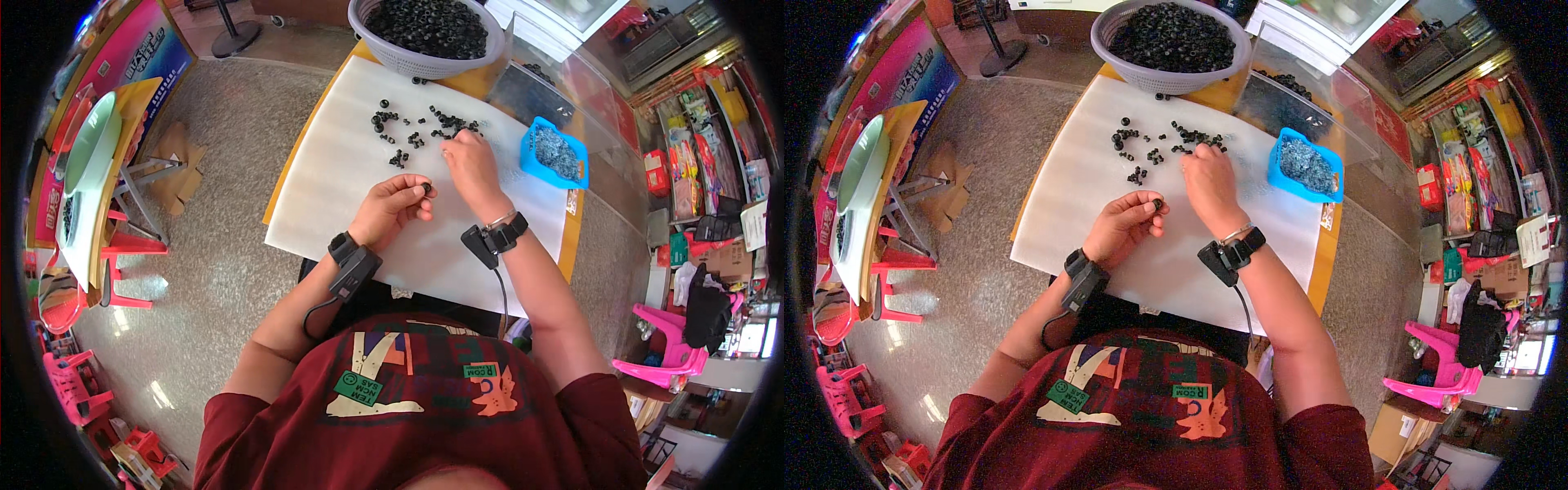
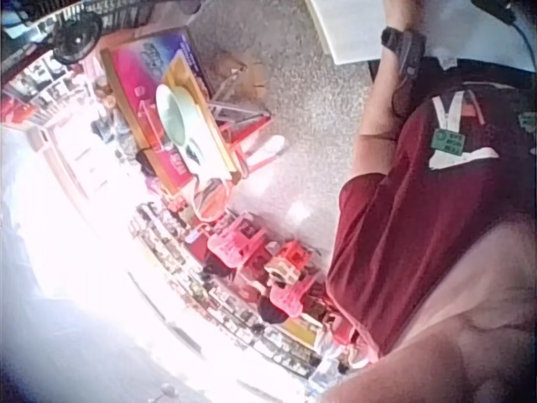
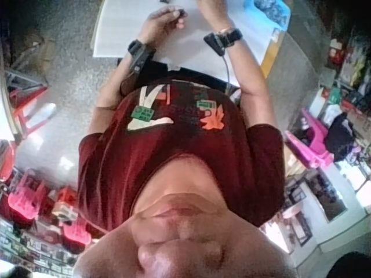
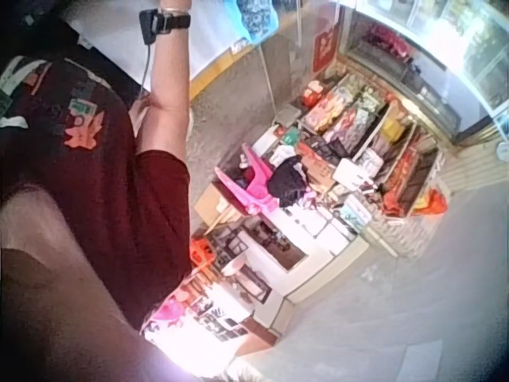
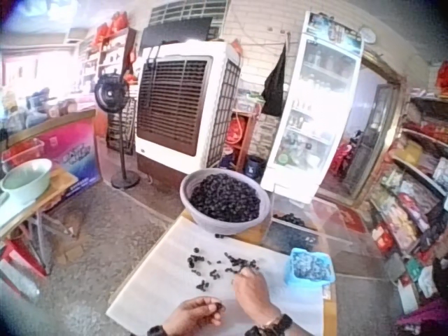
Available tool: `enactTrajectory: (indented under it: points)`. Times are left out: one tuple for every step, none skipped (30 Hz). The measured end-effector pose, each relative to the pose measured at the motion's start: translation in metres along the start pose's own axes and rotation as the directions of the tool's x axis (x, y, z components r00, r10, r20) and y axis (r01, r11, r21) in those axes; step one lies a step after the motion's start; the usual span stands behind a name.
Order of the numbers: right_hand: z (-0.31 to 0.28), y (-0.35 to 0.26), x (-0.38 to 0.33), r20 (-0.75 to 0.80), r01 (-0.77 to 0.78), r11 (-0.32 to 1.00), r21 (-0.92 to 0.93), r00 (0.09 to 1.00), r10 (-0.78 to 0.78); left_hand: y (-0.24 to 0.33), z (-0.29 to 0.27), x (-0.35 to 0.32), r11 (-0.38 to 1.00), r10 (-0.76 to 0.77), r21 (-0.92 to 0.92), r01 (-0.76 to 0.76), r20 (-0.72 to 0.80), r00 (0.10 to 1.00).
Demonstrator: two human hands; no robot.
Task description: Manually assembling small black plastic components by pressing pieces together at a table.
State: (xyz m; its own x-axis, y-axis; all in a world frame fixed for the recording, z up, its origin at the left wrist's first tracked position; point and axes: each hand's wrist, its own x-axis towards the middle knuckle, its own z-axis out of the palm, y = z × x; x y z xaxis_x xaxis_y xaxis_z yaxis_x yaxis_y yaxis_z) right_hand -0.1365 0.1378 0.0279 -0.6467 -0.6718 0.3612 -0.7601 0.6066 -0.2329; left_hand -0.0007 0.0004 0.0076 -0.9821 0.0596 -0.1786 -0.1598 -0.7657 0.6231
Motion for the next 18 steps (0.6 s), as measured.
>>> enactTrajectory:
  points:
    - [0.003,0.003,-0.001,0.001,0.000,1.000,0.000,1.000,0.000,-0.001,-0.001,0.000,1.000,0.001,-0.010,-0.001,0.005,1.000]
    - [0.001,0.001,0.000,-0.045,0.033,0.999,-0.009,0.998,-0.034,-0.001,-0.002,0.001,1.000,0.003,-0.020,-0.003,0.008,1.000]
    - [0.000,-0.001,0.000,-0.091,0.065,0.998,-0.020,0.994,-0.067,-0.001,-0.002,0.001,1.000,0.004,-0.021,-0.004,0.006,1.000]
    - [-0.003,-0.003,-0.002,-0.090,0.065,0.998,-0.019,0.994,-0.066,-0.001,-0.002,0.001,0.999,0.014,-0.033,-0.014,0.001,1.000]
    - [-0.013,-0.011,-0.002,-0.017,-0.060,0.965,0.257,0.998,0.067,0.000,-0.002,0.001,0.999,0.025,-0.046,-0.025,-0.004,1.000]
    - [-0.021,-0.018,-0.003,0.089,-0.197,0.843,0.500,0.980,0.176,-0.001,-0.003,0.002,0.999,0.025,-0.047,-0.025,-0.006,1.000]
    - [-0.026,-0.022,-0.006,0.091,-0.198,0.842,0.501,0.980,0.176,-0.002,-0.004,0.003,0.998,0.047,-0.046,-0.048,-0.006,0.999]
    - [-0.030,-0.026,-0.009,0.164,-0.243,0.741,0.626,0.970,0.179,-0.003,-0.005,0.003,0.997,0.068,-0.046,-0.068,-0.004,0.998]
    - [-0.034,-0.029,-0.012,0.235,-0.290,0.619,0.730,0.957,0.171,-0.004,-0.005,0.003,0.997,0.065,-0.046,-0.065,-0.005,0.998]
    - [-0.038,-0.034,-0.016,0.236,-0.292,0.618,0.730,0.956,0.173,-0.003,-0.005,0.003,0.997,0.067,-0.040,-0.068,-0.013,0.998]
    - [-0.040,-0.042,-0.019,0.223,-0.280,0.609,0.742,0.960,0.168,-0.003,-0.004,0.003,0.997,0.069,-0.034,-0.069,-0.020,0.997]
    - [-0.042,-0.047,-0.021,0.210,-0.267,0.600,0.754,0.964,0.164,-0.004,-0.004,0.003,0.997,0.066,-0.032,-0.066,-0.018,0.998]
    - [-0.044,-0.051,-0.023,0.208,-0.266,0.599,0.755,0.964,0.166,-0.004,-0.004,0.003,0.997,0.076,-0.032,-0.076,-0.011,0.997]
    - [-0.046,-0.055,-0.024,0.196,-0.267,0.657,0.705,0.964,0.181,-0.005,-0.004,0.003,0.996,0.086,-0.032,-0.086,-0.004,0.996]
    - [-0.047,-0.056,-0.026,0.182,-0.266,0.712,0.650,0.964,0.194,-0.005,-0.002,0.004,0.996,0.084,-0.029,-0.084,-0.001,0.996]
    - [-0.046,-0.056,-0.028,0.179,-0.266,0.711,0.651,0.964,0.197,-0.005,0.000,0.004,0.996,0.087,-0.015,-0.087,0.003,0.996]
    - [-0.044,-0.056,-0.031,0.100,-0.174,0.779,0.603,0.985,0.143,-0.004,0.000,0.004,0.996,0.091,0.000,-0.091,0.003,0.996]
    - [-0.043,-0.057,-0.033,0.026,-0.082,0.836,0.543,0.996,0.081,-0.005,0.000,0.003,0.996,0.090,0.003,-0.090,0.004,0.996]
